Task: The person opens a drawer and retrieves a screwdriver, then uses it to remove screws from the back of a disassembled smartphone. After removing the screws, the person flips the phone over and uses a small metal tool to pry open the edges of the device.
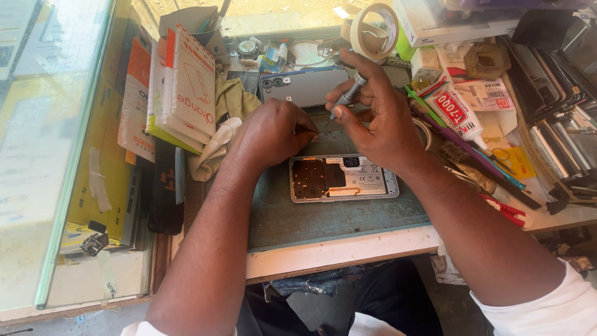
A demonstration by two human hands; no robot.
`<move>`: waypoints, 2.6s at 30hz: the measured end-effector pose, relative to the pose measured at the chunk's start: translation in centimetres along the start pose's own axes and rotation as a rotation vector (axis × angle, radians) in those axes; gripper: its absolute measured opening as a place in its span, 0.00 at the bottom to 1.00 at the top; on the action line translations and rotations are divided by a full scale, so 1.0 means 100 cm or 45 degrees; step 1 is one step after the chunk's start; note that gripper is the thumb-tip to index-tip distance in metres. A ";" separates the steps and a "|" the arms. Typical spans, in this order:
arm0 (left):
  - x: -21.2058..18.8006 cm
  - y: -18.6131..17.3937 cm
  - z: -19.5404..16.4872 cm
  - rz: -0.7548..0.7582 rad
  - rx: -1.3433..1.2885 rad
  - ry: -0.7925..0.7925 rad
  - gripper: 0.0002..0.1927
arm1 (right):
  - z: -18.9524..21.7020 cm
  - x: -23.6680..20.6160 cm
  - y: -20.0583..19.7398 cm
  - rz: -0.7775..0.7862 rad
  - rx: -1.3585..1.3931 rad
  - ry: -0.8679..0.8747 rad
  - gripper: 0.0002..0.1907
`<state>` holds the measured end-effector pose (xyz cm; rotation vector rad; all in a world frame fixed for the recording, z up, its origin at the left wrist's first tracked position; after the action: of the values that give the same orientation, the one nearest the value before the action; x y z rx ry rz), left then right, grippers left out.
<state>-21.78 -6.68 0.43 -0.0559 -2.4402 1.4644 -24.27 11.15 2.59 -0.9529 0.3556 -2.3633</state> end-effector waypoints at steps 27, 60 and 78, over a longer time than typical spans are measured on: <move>-0.021 -0.017 0.024 0.487 -0.042 -0.267 0.13 | 0.015 -0.006 0.040 0.266 0.043 0.009 0.31; -0.019 -0.009 0.033 0.487 0.010 -0.290 0.12 | 0.030 0.004 0.045 0.238 -0.160 -0.156 0.40; -0.020 -0.011 0.024 0.525 -0.045 -0.299 0.14 | 0.026 0.001 0.040 0.244 -0.168 -0.142 0.31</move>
<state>-20.39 -9.66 -0.13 -0.4425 -2.7647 1.6737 -20.92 7.72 2.76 -1.0572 0.5400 -2.1248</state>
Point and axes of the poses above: each hand's wrist, its own x-axis towards the middle knuckle, its own y-axis out of the palm, z = x × y, the point moved 5 cm from there along x, towards the middle knuckle, and after that the axes turned 4 degrees about x, right-handed, at the moved point
